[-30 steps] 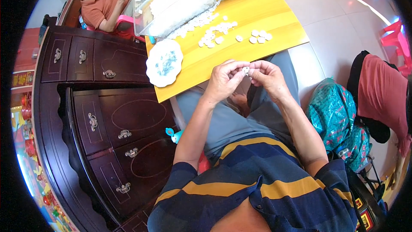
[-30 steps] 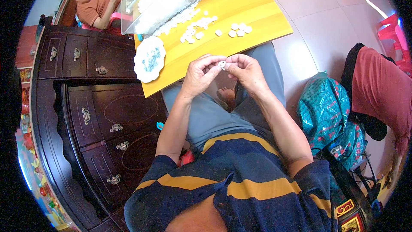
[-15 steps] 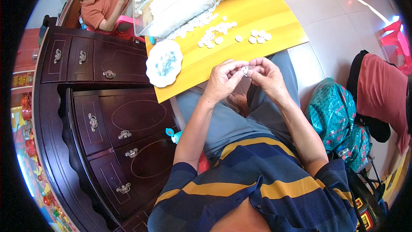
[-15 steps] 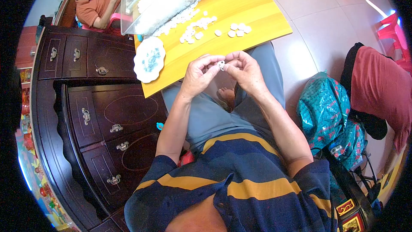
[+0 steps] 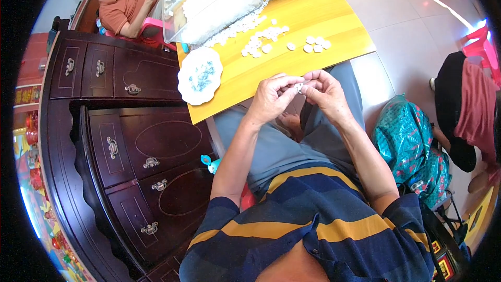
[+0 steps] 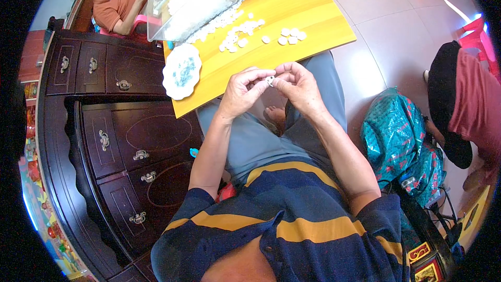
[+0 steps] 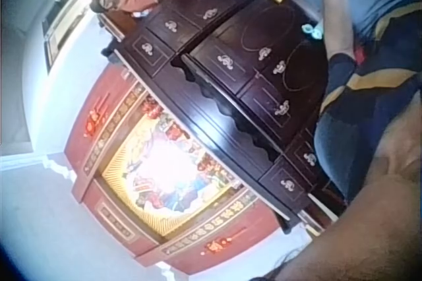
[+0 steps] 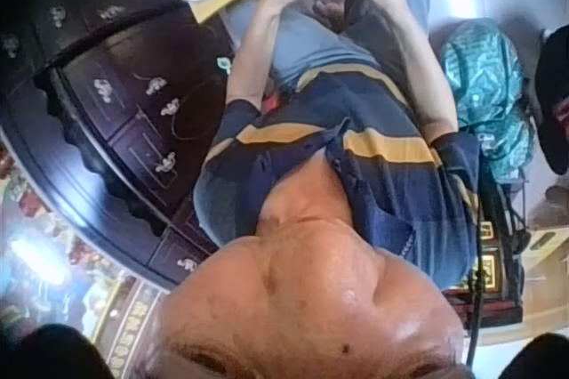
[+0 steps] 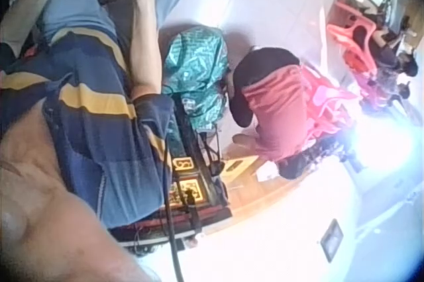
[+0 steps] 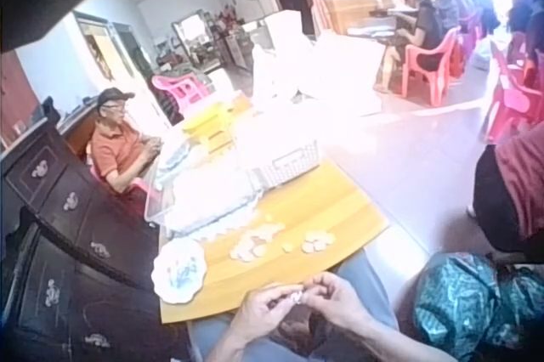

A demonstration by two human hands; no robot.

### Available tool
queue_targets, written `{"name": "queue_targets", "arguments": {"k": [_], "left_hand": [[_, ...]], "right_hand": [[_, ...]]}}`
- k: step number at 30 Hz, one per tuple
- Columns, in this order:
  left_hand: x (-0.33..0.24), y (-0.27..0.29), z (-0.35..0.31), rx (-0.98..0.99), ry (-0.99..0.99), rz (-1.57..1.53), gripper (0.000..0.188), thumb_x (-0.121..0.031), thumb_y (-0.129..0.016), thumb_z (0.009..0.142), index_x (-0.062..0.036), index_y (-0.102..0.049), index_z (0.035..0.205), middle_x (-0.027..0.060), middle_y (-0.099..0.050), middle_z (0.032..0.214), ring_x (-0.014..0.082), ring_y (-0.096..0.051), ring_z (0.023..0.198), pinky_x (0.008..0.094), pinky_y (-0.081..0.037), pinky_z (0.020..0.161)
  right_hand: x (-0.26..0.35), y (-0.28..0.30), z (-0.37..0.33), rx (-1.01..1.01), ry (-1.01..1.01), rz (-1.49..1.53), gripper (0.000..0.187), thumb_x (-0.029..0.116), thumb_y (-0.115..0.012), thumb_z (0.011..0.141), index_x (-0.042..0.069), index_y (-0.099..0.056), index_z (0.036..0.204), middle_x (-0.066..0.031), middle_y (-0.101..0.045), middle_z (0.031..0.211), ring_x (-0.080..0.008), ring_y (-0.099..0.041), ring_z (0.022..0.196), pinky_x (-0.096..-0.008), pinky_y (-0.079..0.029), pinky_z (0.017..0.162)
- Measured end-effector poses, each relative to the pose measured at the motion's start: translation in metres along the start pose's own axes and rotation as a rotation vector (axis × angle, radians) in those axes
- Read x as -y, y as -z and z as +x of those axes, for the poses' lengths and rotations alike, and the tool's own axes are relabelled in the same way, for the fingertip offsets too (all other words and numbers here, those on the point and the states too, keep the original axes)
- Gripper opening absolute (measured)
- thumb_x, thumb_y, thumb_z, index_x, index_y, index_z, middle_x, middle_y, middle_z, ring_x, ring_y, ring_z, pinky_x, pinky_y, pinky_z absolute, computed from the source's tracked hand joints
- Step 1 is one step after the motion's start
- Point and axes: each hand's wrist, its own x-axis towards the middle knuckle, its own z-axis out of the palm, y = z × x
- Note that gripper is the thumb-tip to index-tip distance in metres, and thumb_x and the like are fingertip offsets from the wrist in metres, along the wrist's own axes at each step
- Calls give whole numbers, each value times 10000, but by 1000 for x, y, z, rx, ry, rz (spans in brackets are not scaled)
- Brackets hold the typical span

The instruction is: Inspecting and sorting small white plastic hardware components on a table.

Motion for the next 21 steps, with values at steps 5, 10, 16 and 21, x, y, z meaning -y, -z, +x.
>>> {"name": "queue_targets", "arguments": {"k": [5, 10, 16, 21], "left_hand": [[0, 0, 0, 3, -2, -12, 209, -33, -702, 906, -1, -738, 1109, 30, -653, 832, 71, -560, 672, 237, -471, 615], [-3, -1, 1, 11, -11, 6, 215, -28, -699, 903, -17, -742, 1113, 23, -642, 823, 66, -537, 652, 237, -456, 596], [-1, -3, 3, 19, -28, -3, 239, -14, -693, 894, -33, -744, 1126, 8, -628, 818, 59, -511, 638, 235, -442, 583], [-6, -12, 3, -75, -50, 188, 400, -129, -789, 784, -43, -683, 1160, 64, -643, 860, 165, -613, 656, 315, -514, 615]], "right_hand": [[-1, 1, -1, 7, -21, 57, 218, 64, -685, 946, 20, -594, 1140, 1, -672, 857, -54, -590, 733, -199, -484, 660], [2, -2, -2, -15, -39, 65, 230, 88, -701, 939, 22, -600, 1135, 4, -678, 848, -52, -587, 728, -207, -486, 680], [-1, -3, -1, -51, -72, 110, 239, 101, -724, 910, 18, -624, 1111, 5, -685, 856, -54, -580, 720, -219, -475, 665], [1, -6, -1, -106, -65, 118, 196, 102, -721, 915, 20, -664, 1084, 0, -692, 870, -53, -579, 717, -211, -468, 660]]}}
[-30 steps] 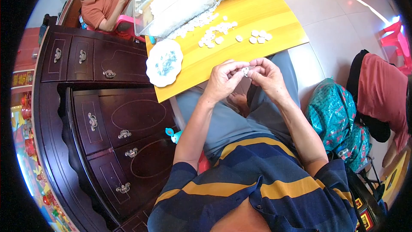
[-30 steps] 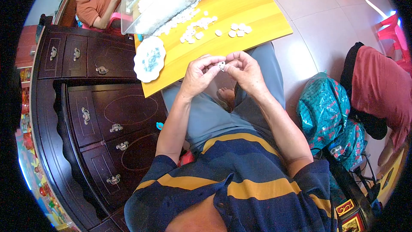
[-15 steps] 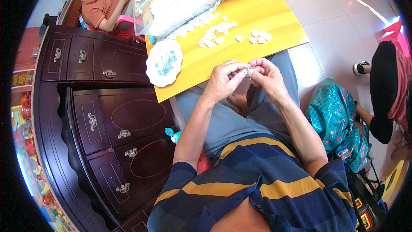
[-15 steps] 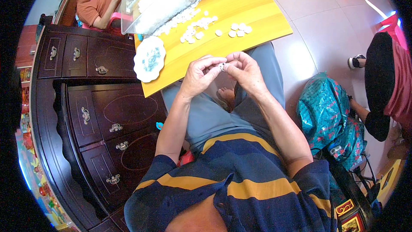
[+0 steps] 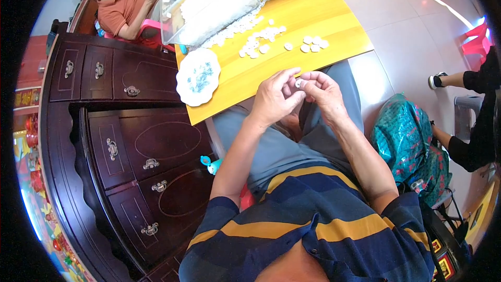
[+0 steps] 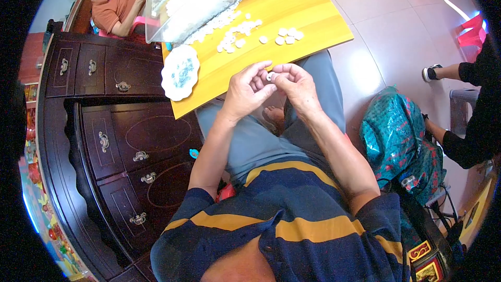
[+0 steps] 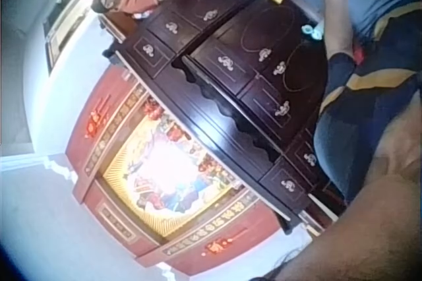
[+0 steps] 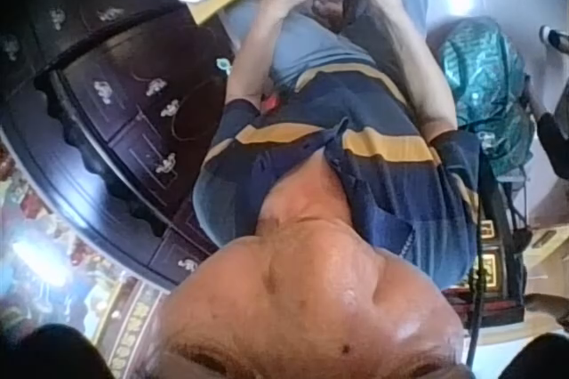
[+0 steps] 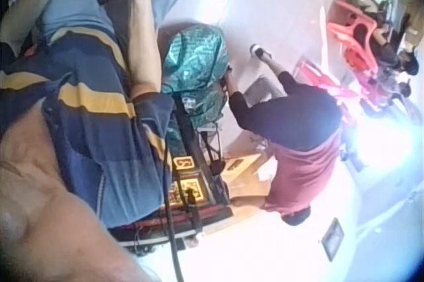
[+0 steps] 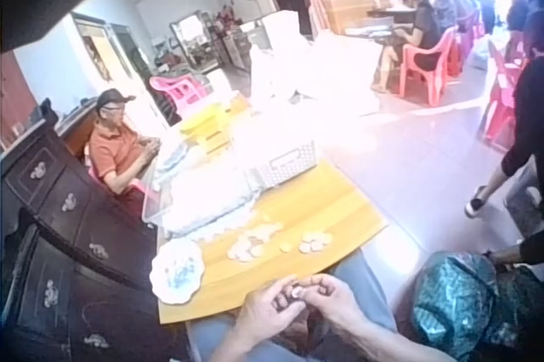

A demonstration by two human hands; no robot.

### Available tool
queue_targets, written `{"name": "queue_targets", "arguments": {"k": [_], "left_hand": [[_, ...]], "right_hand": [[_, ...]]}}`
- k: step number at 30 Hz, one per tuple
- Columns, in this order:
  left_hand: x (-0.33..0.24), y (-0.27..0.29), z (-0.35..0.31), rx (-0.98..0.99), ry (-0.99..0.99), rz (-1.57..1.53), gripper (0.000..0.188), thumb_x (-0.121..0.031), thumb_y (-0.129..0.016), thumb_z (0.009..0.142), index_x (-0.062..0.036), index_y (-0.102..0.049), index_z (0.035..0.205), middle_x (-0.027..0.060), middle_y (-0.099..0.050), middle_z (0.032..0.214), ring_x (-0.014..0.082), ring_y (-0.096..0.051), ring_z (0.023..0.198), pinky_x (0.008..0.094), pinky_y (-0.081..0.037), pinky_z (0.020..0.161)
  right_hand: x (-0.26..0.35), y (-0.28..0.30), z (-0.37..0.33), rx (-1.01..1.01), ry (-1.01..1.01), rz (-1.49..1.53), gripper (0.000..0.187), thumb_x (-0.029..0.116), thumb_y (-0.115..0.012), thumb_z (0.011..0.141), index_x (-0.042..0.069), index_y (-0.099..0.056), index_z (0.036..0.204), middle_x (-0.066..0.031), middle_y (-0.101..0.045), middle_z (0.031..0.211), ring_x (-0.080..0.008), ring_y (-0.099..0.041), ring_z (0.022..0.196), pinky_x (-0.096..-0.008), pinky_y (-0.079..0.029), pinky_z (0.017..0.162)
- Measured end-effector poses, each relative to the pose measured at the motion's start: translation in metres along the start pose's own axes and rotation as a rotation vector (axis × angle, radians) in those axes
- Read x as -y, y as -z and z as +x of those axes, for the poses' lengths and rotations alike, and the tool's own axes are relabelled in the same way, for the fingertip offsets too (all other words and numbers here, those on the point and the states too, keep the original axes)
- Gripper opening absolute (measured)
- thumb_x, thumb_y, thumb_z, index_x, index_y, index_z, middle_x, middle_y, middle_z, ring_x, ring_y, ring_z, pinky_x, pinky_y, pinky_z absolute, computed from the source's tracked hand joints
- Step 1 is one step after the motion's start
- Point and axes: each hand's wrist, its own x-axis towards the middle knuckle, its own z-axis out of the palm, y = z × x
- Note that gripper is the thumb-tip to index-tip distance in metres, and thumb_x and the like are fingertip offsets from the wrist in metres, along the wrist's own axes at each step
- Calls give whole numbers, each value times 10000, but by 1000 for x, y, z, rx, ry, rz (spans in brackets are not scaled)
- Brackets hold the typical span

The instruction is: Inspecting and sorting small white plastic hardware components on a table.

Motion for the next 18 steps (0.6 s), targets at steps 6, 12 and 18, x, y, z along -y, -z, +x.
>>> {"name": "queue_targets", "arguments": {"k": [6, 12, 18], "left_hand": [[-10, -14, -3, -129, -139, 418, 362, -204, -801, 750, -82, -685, 1071, 90, -680, 966, 273, -687, 842, 395, -564, 731], [-7, -16, -1, -160, -226, 455, 295, -182, -784, 778, -87, -703, 1045, 82, -690, 963, 283, -688, 873, 397, -561, 739], [-4, -9, -3, -122, -184, 381, 280, -185, -793, 773, -82, -718, 1022, 85, -703, 944, 284, -696, 834, 387, -562, 719]], "right_hand": [[-3, -1, -1, -8, 3, 50, 139, 130, -696, 948, 49, -690, 1060, 16, -694, 892, -41, -607, 766, -190, -473, 693], [-13, 8, 6, -17, -46, 108, 116, 162, -666, 964, 67, -690, 1026, 17, -689, 897, -49, -613, 752, -195, -483, 675], [-11, 9, 6, -24, -150, 157, 136, 209, -668, 967, 79, -702, 988, 22, -675, 854, -50, -584, 722, -201, -461, 660]]}}
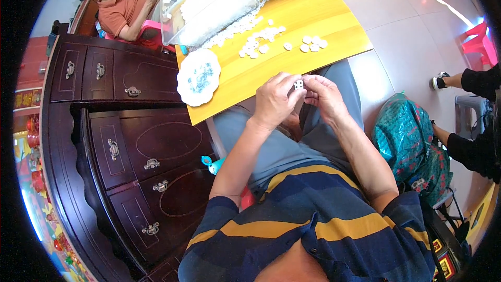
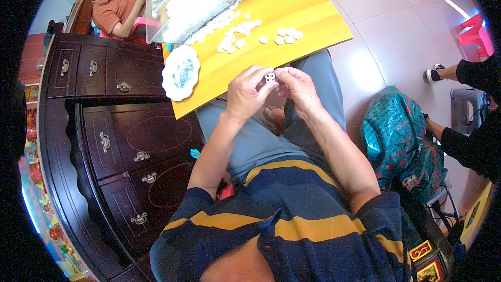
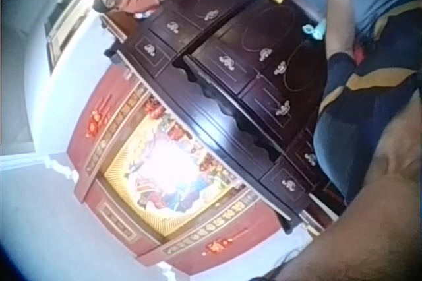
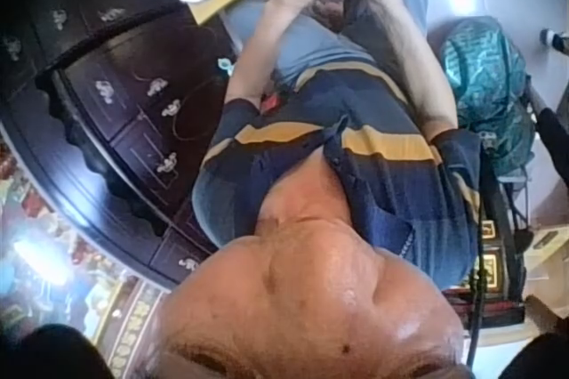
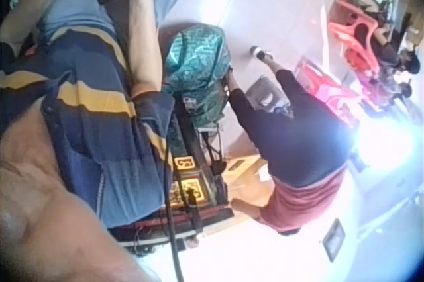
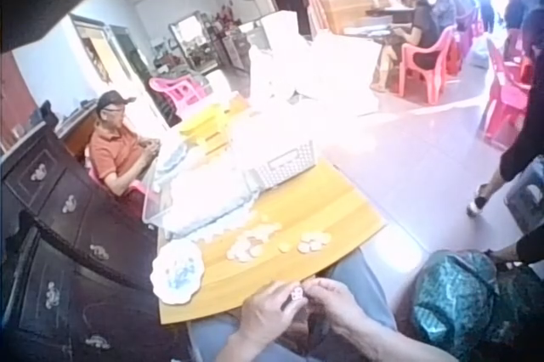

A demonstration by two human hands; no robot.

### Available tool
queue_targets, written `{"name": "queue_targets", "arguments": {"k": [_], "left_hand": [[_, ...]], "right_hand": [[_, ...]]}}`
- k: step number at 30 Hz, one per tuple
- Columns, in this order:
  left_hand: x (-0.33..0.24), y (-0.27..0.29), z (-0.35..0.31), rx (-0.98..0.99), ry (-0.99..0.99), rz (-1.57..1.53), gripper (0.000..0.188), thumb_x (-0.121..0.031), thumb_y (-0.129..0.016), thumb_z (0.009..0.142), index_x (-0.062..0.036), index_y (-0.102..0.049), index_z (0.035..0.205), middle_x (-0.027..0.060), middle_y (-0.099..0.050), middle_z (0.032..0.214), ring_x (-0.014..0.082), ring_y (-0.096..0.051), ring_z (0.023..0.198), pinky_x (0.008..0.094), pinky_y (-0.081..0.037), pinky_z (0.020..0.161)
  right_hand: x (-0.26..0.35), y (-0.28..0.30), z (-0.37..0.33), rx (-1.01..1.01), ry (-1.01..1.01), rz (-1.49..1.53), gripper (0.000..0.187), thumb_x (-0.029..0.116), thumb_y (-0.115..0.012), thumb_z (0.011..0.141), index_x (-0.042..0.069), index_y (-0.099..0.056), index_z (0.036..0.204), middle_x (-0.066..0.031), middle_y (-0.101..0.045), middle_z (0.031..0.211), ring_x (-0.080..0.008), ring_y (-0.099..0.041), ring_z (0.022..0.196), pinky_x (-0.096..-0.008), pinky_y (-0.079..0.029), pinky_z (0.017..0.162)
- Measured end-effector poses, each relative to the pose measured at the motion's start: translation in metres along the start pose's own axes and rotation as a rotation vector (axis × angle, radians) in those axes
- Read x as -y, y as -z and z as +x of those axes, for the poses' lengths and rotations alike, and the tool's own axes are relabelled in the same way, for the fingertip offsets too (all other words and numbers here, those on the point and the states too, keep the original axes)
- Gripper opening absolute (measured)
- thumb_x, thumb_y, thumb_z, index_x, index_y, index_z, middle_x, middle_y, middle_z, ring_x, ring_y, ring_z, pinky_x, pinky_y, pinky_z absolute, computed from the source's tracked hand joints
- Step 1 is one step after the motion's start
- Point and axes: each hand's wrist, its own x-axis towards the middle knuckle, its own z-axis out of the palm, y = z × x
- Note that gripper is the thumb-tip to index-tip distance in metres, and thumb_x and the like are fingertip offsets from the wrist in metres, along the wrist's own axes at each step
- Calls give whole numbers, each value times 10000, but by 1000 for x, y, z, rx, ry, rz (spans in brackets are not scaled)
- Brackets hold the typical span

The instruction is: Inspecting and sorting small white plastic hardware components on a table.

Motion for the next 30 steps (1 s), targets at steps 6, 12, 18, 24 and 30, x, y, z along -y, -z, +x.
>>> {"name": "queue_targets", "arguments": {"k": [6, 12, 18, 24, 30], "left_hand": [[2, 6, 1, -3, -53, -23, 232, -188, -798, 771, -86, -732, 969, 77, -706, 894, 281, -694, 809, 383, -556, 694], [3, 10, 4, -1, -104, -40, 204, -181, -791, 779, -89, -729, 951, 70, -704, 864, 276, -690, 792, 381, -550, 679], [6, 11, 8, 22, -159, -19, 226, -159, -822, 758, -58, -731, 939, 97, -717, 855, 271, -697, 766, 358, -553, 678], [11, 11, 8, 57, -198, -24, 194, -141, -808, 769, -47, -720, 913, 97, -694, 808, 273, -681, 724, 364, -543, 645], [17, 11, 6, 65, -215, -37, 186, -132, -806, 776, -45, -721, 917, 98, -696, 821, 275, -681, 724, 363, -544, 639]], "right_hand": [[0, 0, -3, 41, -10, -84, 160, 230, -688, 962, 72, -714, 962, 20, -669, 819, -56, -579, 714, -202, -455, 654], [-1, 0, -3, 51, 63, -149, 169, 213, -690, 962, 50, -731, 954, 9, -679, 818, -67, -580, 717, -209, -459, 661], [0, 2, -4, 59, 98, -171, 163, 194, -682, 966, 40, -737, 968, 3, -692, 837, -69, -592, 735, -216, -471, 674], [0, 5, -3, 88, 126, -212, 158, 179, -676, 967, 35, -741, 967, 3, -693, 839, -70, -589, 738, -218, -468, 680], [-2, 1, -6, 85, 144, -237, 160, 168, -668, 972, 28, -743, 969, 8, -687, 837, -69, -579, 739, -218, -457, 680]]}}
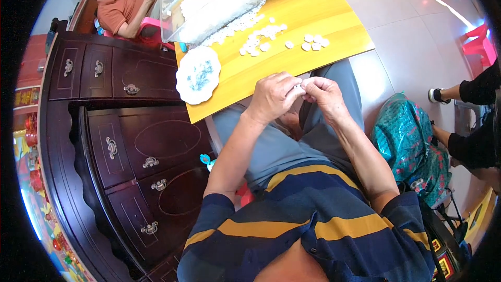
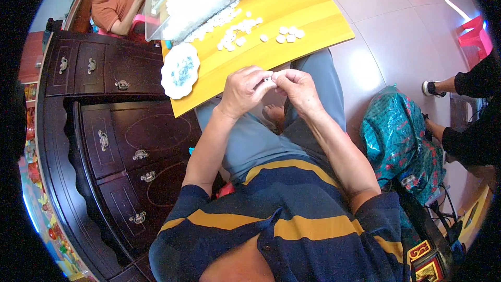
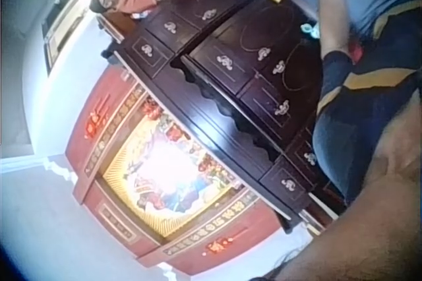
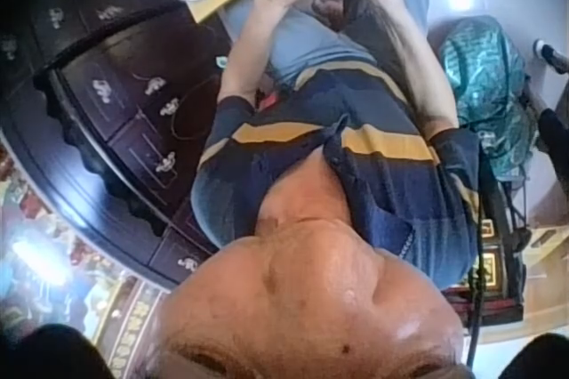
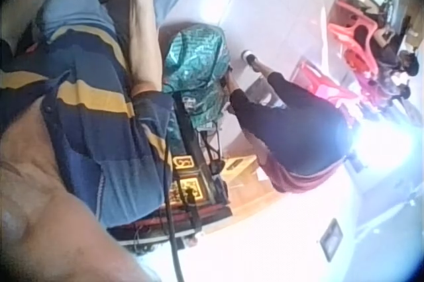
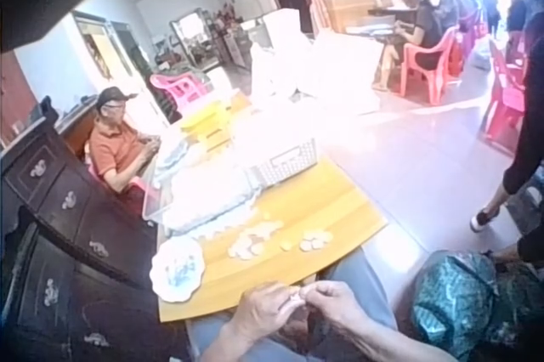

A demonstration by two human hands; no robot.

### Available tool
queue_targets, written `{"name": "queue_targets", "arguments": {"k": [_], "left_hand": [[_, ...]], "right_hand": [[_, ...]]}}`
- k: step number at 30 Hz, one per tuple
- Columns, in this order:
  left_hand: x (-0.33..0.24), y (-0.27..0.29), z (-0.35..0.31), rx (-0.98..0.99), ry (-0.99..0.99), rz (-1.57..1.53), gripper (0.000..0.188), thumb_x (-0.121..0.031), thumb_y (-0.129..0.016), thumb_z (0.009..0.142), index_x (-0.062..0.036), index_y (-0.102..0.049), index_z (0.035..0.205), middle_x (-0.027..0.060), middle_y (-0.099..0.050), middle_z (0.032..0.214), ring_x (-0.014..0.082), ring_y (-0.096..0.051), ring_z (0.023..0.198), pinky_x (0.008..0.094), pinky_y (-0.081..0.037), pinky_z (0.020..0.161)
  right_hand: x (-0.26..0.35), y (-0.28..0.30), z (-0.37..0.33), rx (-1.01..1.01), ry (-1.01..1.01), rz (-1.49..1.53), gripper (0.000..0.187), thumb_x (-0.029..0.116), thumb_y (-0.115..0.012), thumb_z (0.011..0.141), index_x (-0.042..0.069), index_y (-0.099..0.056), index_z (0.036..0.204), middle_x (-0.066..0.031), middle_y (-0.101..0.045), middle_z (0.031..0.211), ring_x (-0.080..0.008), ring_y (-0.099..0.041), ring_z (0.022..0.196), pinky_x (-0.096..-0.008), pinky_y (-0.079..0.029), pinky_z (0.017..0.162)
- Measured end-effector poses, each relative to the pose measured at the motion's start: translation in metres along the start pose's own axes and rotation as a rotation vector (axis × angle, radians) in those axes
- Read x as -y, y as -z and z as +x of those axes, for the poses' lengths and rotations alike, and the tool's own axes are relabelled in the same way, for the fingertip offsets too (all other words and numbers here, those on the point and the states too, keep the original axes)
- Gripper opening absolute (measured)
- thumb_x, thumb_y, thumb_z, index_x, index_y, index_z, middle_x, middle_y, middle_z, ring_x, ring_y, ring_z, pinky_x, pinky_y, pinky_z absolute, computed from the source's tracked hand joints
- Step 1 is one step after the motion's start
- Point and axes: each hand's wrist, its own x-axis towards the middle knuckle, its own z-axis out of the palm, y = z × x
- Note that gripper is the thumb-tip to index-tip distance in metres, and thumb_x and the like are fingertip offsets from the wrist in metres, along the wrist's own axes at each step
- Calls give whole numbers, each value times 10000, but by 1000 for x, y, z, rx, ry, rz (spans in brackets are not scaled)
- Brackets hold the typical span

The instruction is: Inspecting and sorting small white plastic hardware components on a table.

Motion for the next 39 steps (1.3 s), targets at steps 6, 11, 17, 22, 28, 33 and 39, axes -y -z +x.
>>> {"name": "queue_targets", "arguments": {"k": [6, 11, 17, 22, 28, 33, 39], "left_hand": [[-10, -2, 4, -69, 74, -108, 153, -136, -746, 831, -65, -718, 963, 97, -698, 885, 296, -689, 788, 389, -560, 687], [-10, -1, 5, -41, 137, -111, 216, -84, -792, 797, -33, -731, 998, 104, -718, 919, 246, -701, 757, 330, -563, 698], [-7, -13, 11, -59, 180, -85, 147, -109, -756, 831, -47, -721, 960, 107, -704, 894, 270, -692, 779, 363, -553, 691], [8, -18, 19, -133, 295, -10, 107, -141, -705, 864, -70, -721, 943, 123, -699, 905, 320, -686, 822, 408, -551, 719], [19, -31, 37, -103, 318, 71, 167, -150, -691, 873, -56, -722, 1007, 148, -681, 883, 339, -674, 801, 425, -545, 723], [25, -26, 43, -152, 305, -9, 200, -107, -694, 863, -45, -707, 1053, 142, -679, 898, 333, -672, 814, 426, -544, 741], [57, -1, 15, -297, 408, 225, 229, -101, -691, 867, -54, -704, 1090, 142, -686, 952, 328, -686, 866, 413, -553, 765]], "right_hand": [[0, 1, 4, -27, 36, -18, 162, 162, -658, 980, 23, -739, 960, 17, -676, 831, -62, -572, 748, -217, -459, 686], [5, -2, 3, -34, 70, 2, 166, 163, -652, 984, 22, -731, 948, 17, -670, 831, -61, -573, 756, -215, -461, 697], [4, 0, 6, -74, 59, -11, 170, 178, -652, 986, 30, -730, 953, 12, -676, 840, -68, -583, 760, -219, -468, 706], [11, 0, 8, -132, -37, 86, 168, 213, -652, 989, 55, -708, 994, 2, -708, 897, -57, -582, 744, -205, -447, 671], [10, 0, 6, -116, -43, 70, 169, 223, -646, 996, 62, -698, 1005, 5, -714, 924, -48, -575, 727, -194, -438, 654], [14, 1, 3, -129, -52, 68, 157, 233, -652, 995, 82, -690, 1017, 6, -714, 920, -46, -593, 735, -188, -460, 660], [14, -1, 7, -121, -67, 85, 143, 221, -651, 997, 84, -689, 1015, 7, -716, 922, -44, -595, 737, -190, -468, 668]]}}
